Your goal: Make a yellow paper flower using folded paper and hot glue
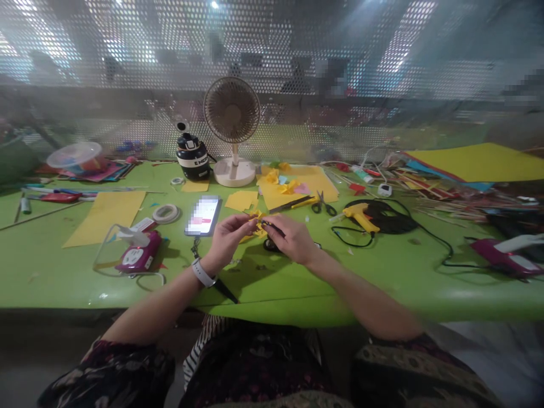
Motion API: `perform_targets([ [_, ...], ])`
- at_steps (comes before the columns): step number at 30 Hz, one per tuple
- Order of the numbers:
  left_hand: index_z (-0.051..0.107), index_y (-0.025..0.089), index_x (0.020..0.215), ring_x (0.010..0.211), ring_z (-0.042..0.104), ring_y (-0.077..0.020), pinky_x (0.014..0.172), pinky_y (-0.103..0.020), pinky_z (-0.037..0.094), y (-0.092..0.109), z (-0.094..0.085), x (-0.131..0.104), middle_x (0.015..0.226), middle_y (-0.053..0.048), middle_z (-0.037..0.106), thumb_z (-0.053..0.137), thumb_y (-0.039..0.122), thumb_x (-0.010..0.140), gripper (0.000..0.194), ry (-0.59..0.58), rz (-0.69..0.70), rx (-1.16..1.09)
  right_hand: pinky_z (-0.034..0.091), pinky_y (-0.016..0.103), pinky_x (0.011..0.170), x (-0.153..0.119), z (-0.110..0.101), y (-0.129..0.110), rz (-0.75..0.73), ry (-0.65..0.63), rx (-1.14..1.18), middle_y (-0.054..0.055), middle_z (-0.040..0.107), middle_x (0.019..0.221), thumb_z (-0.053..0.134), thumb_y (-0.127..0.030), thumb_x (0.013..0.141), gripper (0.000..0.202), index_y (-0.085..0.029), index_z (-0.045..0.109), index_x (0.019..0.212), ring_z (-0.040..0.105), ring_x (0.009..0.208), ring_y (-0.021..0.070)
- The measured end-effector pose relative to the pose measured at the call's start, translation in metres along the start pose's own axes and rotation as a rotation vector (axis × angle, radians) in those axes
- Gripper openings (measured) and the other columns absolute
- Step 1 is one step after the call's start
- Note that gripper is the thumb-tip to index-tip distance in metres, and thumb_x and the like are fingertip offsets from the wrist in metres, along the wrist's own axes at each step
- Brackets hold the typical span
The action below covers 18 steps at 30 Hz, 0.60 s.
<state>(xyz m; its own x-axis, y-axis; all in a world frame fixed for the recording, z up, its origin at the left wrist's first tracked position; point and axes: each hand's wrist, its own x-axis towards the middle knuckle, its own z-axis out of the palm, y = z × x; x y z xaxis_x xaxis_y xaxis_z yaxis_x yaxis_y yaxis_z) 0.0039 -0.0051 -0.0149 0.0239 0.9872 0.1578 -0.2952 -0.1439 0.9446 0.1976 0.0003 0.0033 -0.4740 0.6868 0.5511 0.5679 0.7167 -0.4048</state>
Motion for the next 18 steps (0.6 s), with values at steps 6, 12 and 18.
perform_targets([
  [6,0.073,0.017,0.078,0.067,0.067,-0.0111,0.067,-0.024,0.054,0.0013,-0.0005,0.0008,0.072,-0.002,0.073,0.085,0.046,0.070,0.032,-0.009,0.006,0.005,0.053,0.034,0.082,0.0003,0.0006,0.0017,-0.020,-0.035,0.062,0.011,0.075,0.107,0.048,-0.033,0.102,0.027,-0.020,0.068,0.117,0.070,0.093,0.0216],
  [12,0.074,0.017,0.082,0.064,0.065,-0.0108,0.067,-0.025,0.054,-0.0008,-0.0029,0.0022,0.071,-0.002,0.072,0.086,0.044,0.069,0.032,-0.042,-0.061,-0.037,0.053,0.031,0.081,0.0018,-0.0006,0.0030,-0.063,-0.057,0.151,0.010,0.075,0.105,0.050,-0.030,0.101,0.023,-0.019,0.067,0.111,0.070,0.092,0.0193],
  [18,0.070,0.017,0.068,0.059,0.060,-0.0078,0.063,-0.021,0.051,0.0004,-0.0041,0.0022,0.062,0.002,0.066,0.088,0.042,0.067,0.031,-0.020,-0.067,-0.066,0.055,0.032,0.077,-0.0010,0.0051,0.0007,-0.049,-0.031,0.061,0.012,0.074,0.105,0.055,-0.041,0.098,0.032,-0.017,0.065,0.116,0.071,0.090,0.0209],
])
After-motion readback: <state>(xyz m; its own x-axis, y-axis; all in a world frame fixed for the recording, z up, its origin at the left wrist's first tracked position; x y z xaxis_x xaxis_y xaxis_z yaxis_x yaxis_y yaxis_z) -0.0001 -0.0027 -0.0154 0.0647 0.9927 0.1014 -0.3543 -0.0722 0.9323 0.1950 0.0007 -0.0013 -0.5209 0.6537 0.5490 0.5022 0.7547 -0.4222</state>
